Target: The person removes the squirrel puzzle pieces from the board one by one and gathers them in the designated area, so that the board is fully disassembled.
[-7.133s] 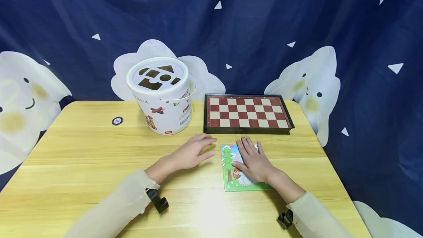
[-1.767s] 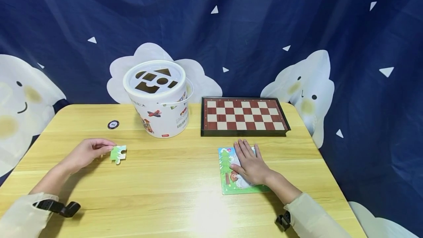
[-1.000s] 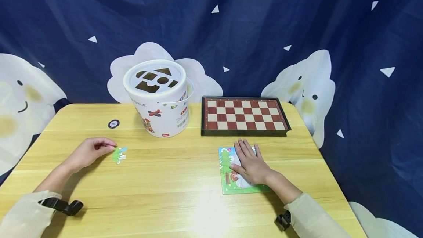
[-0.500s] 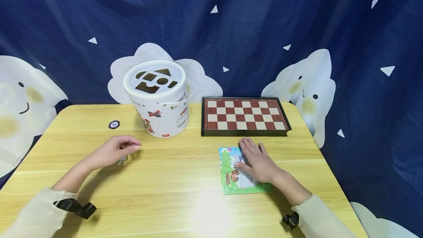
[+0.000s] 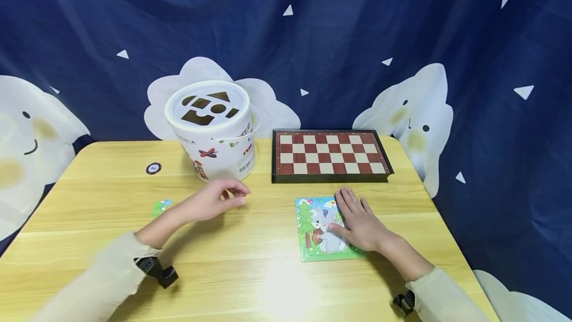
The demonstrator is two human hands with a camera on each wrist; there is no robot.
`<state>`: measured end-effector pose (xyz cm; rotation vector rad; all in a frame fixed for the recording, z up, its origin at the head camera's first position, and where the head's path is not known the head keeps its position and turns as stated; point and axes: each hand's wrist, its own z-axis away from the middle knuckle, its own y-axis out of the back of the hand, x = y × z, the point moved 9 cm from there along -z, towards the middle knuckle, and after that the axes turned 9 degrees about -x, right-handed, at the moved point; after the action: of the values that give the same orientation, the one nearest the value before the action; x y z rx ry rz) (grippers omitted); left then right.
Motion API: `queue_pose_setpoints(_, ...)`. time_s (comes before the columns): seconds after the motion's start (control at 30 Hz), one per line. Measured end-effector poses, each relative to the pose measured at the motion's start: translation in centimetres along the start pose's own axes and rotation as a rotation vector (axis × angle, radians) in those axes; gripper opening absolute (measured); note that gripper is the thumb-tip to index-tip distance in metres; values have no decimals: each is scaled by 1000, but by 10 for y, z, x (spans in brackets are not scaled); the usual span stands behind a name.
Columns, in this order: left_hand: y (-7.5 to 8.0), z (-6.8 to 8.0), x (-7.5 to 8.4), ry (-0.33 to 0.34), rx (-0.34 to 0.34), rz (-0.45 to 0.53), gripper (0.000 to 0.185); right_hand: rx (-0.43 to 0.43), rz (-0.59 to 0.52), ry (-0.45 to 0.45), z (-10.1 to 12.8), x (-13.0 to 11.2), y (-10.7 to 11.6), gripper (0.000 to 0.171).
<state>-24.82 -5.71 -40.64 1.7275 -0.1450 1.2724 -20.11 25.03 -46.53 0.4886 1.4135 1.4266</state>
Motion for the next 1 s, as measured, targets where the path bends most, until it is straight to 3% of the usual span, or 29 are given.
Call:
queue_pose_setpoints(0.27, -34, -45, 14, -17, -29, -13, 22, 1, -3, 2, -1, 6, -11, 86)
queue_pose_setpoints(0.57, -70, -83, 21, -30, -20, -8, 20, -23, 41, -32, -5, 18, -20, 87)
queue_pose_setpoints(0.8, -94, -104, 18, 0, 13, -14, 19, -52, 31, -48, -7, 23, -22, 88)
queue_pose_setpoints(1.0, -107, -111, 15, 51, 56, -91, 20, -42, 29, -43, -8, 23, -22, 88)
